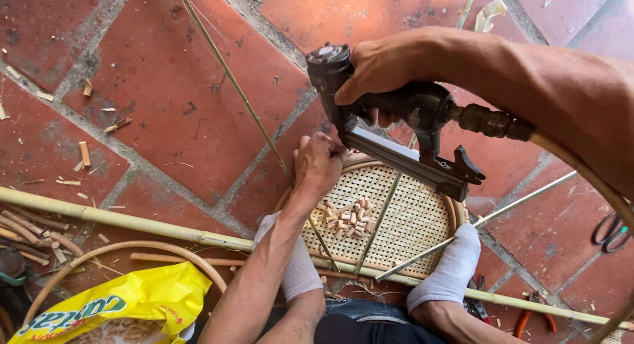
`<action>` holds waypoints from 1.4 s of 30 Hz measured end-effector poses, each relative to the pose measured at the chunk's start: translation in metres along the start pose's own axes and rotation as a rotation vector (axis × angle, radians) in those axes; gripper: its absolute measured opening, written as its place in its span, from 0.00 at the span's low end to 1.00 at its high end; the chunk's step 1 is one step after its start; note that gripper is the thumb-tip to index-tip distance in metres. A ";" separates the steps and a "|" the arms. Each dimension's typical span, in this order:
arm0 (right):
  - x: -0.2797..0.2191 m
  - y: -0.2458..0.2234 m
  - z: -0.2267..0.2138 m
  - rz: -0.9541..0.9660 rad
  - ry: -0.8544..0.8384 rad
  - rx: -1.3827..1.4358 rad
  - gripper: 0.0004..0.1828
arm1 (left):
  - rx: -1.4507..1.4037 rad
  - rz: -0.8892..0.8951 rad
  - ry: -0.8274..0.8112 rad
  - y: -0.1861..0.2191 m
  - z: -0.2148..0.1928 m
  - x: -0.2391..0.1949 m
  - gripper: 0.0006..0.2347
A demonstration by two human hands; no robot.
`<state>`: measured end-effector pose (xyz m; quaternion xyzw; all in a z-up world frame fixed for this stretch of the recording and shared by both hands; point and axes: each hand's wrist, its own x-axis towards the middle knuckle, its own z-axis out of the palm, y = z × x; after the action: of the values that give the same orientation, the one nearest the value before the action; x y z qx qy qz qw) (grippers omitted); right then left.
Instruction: The person sits on a tiled floor and assembles a round woven basket by attaching bamboo strips to its rim. They use a pneumatic nail gun to fasten the strips in place, repeatedly positioning and nailing each segment.
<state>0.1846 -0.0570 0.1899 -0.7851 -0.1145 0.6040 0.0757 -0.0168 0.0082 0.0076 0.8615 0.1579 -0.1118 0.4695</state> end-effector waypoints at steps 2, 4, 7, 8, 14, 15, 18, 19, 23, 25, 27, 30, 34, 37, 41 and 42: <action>0.009 0.002 -0.001 0.016 -0.047 0.037 0.26 | -0.011 -0.014 -0.018 0.002 0.002 0.002 0.05; 0.016 0.003 -0.001 0.020 -0.037 0.042 0.26 | 0.003 -0.004 -0.021 0.002 0.001 0.000 0.05; 0.027 0.005 -0.004 0.027 -0.046 0.068 0.25 | 0.018 -0.028 -0.060 -0.001 0.000 0.003 0.05; 0.030 0.007 -0.003 0.032 -0.058 0.081 0.24 | 0.022 -0.048 -0.083 -0.002 0.001 0.002 0.06; 0.044 0.011 -0.005 0.024 -0.107 0.083 0.24 | 0.006 -0.035 -0.102 -0.007 0.008 0.004 0.07; 0.046 0.010 -0.006 0.026 -0.111 0.072 0.24 | 0.009 -0.028 -0.106 -0.009 0.009 0.005 0.06; 0.045 0.007 -0.006 0.031 -0.125 0.046 0.25 | 0.021 -0.020 -0.120 -0.013 0.012 0.003 0.05; 0.043 0.006 -0.006 0.031 -0.126 0.037 0.25 | 0.024 -0.025 -0.119 -0.013 0.014 0.002 0.05; 0.025 0.007 -0.006 0.006 -0.060 0.092 0.23 | 0.041 -0.041 -0.107 -0.018 0.014 0.003 0.06; 0.010 0.017 -0.006 -0.074 0.037 0.069 0.25 | -0.029 0.091 -0.055 -0.019 0.010 0.002 0.07; -0.004 0.034 -0.002 -0.146 0.184 0.050 0.27 | -0.023 0.249 0.075 -0.018 0.007 -0.013 0.08; -0.026 0.067 0.013 -0.226 0.432 0.042 0.33 | 0.207 0.463 0.220 -0.011 0.004 -0.058 0.07; -0.042 0.107 0.038 -0.227 0.556 0.071 0.35 | 0.323 0.639 0.018 0.000 0.029 -0.110 0.06; -0.047 0.131 0.050 -0.181 0.570 0.190 0.33 | 0.394 0.736 -0.007 -0.015 0.057 -0.120 0.09; -0.058 0.153 0.066 -0.284 0.635 0.349 0.33 | 0.487 0.816 0.044 -0.034 0.074 -0.115 0.13; -0.059 0.157 0.070 -0.283 0.671 0.347 0.33 | 0.464 0.821 0.038 -0.035 0.073 -0.113 0.13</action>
<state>0.1164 -0.2251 0.1866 -0.8908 -0.0868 0.3079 0.3226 -0.1382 -0.0547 -0.0199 0.9368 -0.2163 0.0664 0.2669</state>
